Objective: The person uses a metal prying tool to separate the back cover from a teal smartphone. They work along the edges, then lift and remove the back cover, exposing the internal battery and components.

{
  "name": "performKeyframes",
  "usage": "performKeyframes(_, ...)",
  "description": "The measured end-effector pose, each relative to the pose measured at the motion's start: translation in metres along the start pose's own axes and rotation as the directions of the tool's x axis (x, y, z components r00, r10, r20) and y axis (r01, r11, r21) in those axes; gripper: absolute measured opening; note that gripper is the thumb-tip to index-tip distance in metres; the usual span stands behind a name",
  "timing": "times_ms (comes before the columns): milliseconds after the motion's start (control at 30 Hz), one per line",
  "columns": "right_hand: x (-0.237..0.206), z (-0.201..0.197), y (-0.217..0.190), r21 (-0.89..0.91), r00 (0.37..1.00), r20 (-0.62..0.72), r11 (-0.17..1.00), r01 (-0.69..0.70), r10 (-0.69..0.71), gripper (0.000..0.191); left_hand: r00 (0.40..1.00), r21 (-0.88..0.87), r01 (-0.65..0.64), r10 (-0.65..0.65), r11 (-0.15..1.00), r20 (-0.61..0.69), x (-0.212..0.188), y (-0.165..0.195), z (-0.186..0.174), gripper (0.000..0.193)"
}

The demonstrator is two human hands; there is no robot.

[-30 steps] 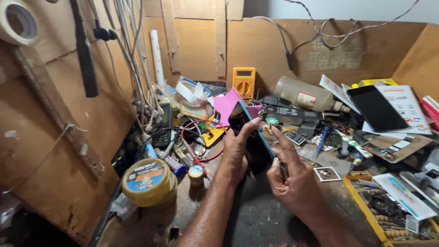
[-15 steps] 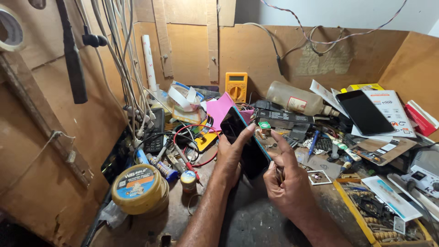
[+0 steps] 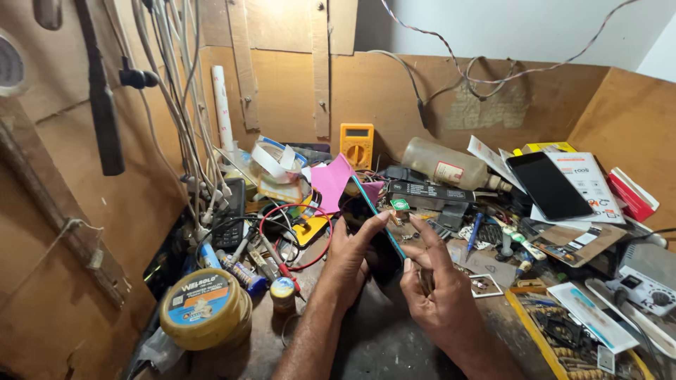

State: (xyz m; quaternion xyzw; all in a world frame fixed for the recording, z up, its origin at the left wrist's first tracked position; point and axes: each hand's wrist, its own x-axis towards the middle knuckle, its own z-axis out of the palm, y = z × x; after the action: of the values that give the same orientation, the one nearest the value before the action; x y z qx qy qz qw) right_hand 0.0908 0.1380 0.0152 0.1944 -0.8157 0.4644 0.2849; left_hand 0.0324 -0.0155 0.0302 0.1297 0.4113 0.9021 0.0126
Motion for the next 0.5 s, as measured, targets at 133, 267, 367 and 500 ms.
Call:
performKeyframes(133, 0.0013, -0.0008, -0.0036, 0.021, 0.999, -0.003, 0.999, 0.049, -0.049, 0.071, 0.999, 0.048, -0.039, 0.040, 0.998, -0.024, 0.0010, -0.0008, 0.0017, 0.054)
performKeyframes(267, 0.0022, -0.0020, -0.0054, 0.008, 0.998, -0.005, 0.998, -0.056, 0.056, 0.070, 0.996, 0.116, -0.058, 0.065, 0.992, -0.063, -0.0004, -0.0022, 0.0044, 0.058)
performKeyframes(367, 0.0044, -0.0037, -0.0062, 0.002, 0.998, 0.008, 0.998, -0.061, 0.061, 0.070, 0.995, 0.116, -0.074, 0.081, 0.990, -0.054, -0.0017, -0.0022, 0.0034, 0.059)
performKeyframes(500, 0.0104, -0.0059, -0.0070, 0.115, 0.989, 0.079, 0.984, -0.137, 0.128, 0.062, 0.998, -0.041, -0.043, 0.041, 0.998, -0.057, 0.0018, -0.0049, 0.0010, 0.056)
